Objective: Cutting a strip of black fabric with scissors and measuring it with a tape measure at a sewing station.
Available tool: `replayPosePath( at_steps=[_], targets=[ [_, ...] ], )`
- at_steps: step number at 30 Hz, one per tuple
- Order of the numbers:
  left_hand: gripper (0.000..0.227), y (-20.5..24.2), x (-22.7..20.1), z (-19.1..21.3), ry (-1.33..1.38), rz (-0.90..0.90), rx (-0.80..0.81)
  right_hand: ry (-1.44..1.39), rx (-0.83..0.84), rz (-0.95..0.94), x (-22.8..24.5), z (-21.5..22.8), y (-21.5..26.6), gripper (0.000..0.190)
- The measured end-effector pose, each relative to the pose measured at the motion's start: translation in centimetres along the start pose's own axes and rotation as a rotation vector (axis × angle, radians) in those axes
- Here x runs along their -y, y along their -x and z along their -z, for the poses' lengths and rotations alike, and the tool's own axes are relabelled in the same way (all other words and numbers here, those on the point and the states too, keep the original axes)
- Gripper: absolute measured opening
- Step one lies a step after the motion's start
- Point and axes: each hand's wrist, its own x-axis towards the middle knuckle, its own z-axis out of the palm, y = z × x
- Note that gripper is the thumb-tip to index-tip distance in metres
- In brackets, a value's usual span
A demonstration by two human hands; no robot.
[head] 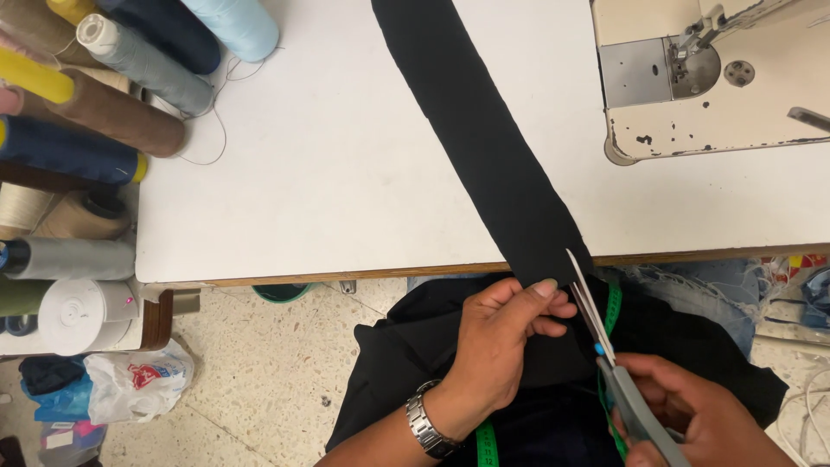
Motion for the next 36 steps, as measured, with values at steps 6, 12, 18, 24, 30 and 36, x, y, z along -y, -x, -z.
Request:
replayPosePath(
  at_steps=[6, 12, 18, 24, 30, 36],
  targets=[
    [0.02, -0.1, -0.1, 0.1, 0.002, 0.017, 0.008, -0.023, 0.004, 0.096, -0.6, -0.5, -0.5, 0.101],
    [0.017, -0.1, -0.1, 0.2, 0.01, 0.021, 0.021, -0.081, 0.007, 0.138, -1.8, -0.4, -1.2, 0.1],
    [0.017, 0.1, -0.2, 0.1, -0.041, -0.003, 0.044, -0.096, 0.028, 0.126, -2.3, -0.4, -1.5, 0.1],
    [0.018, 0.0, -0.1, 0.3, -0.041, 0.012, 0.037, -0.072, 0.082, 0.287, -3.9, -0.2, -2.5, 0.103],
    [0.032, -0.2, 0.0, 0.3, 0.002, 0.012, 0.029, -0.113, 0.067, 0.265, -4.0, -0.3, -2.5, 0.1],
    [0.034, -0.3, -0.2, 0.3, -0.004, 0.017, 0.027, -0.226, 0.002, 0.118, -2.3, -0.8, -1.2, 0.096]
  ],
)
